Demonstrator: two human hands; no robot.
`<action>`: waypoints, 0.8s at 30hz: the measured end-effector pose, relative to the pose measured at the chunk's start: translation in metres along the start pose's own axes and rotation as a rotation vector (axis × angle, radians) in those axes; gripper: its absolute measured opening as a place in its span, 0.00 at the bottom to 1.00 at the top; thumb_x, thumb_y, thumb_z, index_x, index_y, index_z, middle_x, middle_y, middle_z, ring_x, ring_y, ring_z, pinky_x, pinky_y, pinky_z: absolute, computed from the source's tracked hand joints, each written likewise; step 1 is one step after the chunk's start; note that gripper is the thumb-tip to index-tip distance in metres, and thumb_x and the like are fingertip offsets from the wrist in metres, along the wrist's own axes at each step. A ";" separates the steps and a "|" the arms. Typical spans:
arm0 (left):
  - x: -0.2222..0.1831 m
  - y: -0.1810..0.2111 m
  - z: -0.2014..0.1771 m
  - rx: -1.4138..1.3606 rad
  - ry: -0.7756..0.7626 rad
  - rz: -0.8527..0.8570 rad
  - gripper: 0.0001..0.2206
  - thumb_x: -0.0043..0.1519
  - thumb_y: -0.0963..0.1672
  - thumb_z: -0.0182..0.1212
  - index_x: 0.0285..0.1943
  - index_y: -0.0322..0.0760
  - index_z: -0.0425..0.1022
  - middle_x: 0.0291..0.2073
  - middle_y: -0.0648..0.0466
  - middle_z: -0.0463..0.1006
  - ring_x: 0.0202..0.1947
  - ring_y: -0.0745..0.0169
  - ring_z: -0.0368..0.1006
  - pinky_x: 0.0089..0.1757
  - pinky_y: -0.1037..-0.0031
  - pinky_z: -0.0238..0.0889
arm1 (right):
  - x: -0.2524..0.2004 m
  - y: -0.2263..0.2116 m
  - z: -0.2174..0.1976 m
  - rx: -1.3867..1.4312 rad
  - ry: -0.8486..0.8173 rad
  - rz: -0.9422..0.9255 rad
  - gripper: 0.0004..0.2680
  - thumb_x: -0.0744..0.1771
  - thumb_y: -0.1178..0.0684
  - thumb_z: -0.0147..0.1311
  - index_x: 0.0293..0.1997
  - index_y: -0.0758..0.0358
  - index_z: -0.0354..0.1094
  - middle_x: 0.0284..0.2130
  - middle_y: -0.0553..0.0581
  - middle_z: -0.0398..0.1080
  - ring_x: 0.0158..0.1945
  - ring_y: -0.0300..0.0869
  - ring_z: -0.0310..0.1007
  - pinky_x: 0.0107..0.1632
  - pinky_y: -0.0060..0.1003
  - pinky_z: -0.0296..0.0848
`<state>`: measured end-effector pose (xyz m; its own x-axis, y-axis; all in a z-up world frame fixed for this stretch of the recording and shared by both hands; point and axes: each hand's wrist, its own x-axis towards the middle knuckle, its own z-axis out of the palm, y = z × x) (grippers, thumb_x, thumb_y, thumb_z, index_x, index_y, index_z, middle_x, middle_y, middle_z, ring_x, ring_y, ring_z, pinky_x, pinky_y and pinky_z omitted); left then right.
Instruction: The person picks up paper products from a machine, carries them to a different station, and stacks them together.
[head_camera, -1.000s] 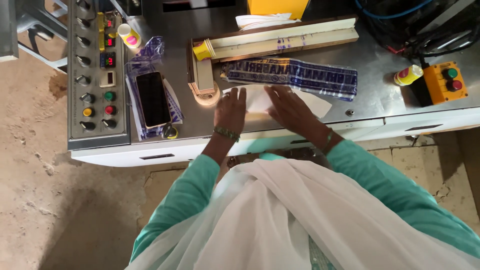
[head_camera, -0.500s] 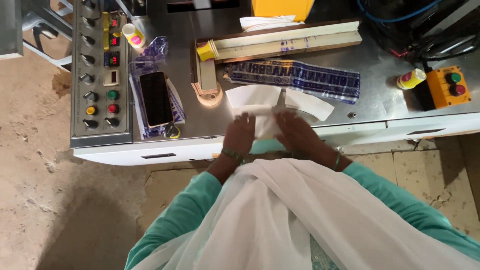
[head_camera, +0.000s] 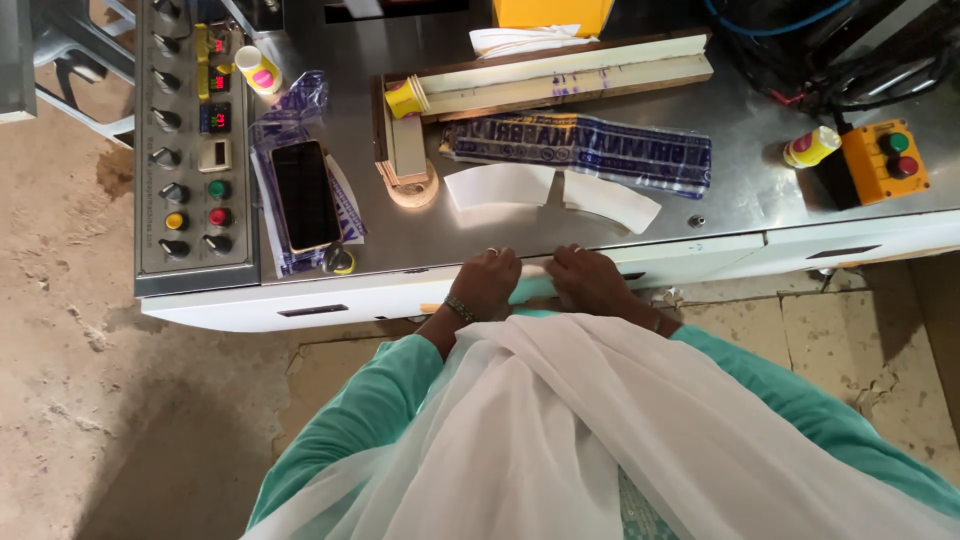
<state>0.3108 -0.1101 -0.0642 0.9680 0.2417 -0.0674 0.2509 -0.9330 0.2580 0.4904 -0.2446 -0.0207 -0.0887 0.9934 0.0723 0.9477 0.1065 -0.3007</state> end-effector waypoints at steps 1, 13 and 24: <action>-0.002 -0.001 0.001 0.001 0.002 -0.002 0.12 0.51 0.43 0.63 0.42 0.32 0.73 0.44 0.46 0.73 0.43 0.48 0.73 0.42 0.62 0.69 | -0.005 0.003 -0.001 -0.001 0.001 -0.002 0.21 0.62 0.35 0.64 0.44 0.66 0.70 0.36 0.61 0.68 0.41 0.53 0.73 0.40 0.48 0.74; 0.051 -0.061 -0.038 0.169 0.420 -0.383 0.37 0.48 0.46 0.69 0.69 0.32 0.61 0.61 0.43 0.66 0.53 0.44 0.70 0.51 0.55 0.65 | -0.007 0.111 -0.013 -0.099 0.190 0.521 0.21 0.61 0.46 0.65 0.58 0.63 0.68 0.51 0.65 0.69 0.55 0.60 0.69 0.52 0.51 0.72; 0.062 -0.065 -0.015 0.404 0.508 -0.520 0.24 0.54 0.44 0.59 0.61 0.38 0.65 0.60 0.43 0.66 0.55 0.47 0.68 0.48 0.46 0.64 | 0.095 0.019 -0.025 -0.064 0.381 -0.084 0.28 0.62 0.51 0.61 0.71 0.67 0.55 0.59 0.69 0.64 0.63 0.60 0.66 0.64 0.51 0.67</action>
<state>0.3549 -0.0307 -0.0706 0.6350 0.6692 0.3859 0.7408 -0.6692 -0.0583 0.5076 -0.1496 0.0038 -0.0579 0.8932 0.4459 0.9603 0.1720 -0.2199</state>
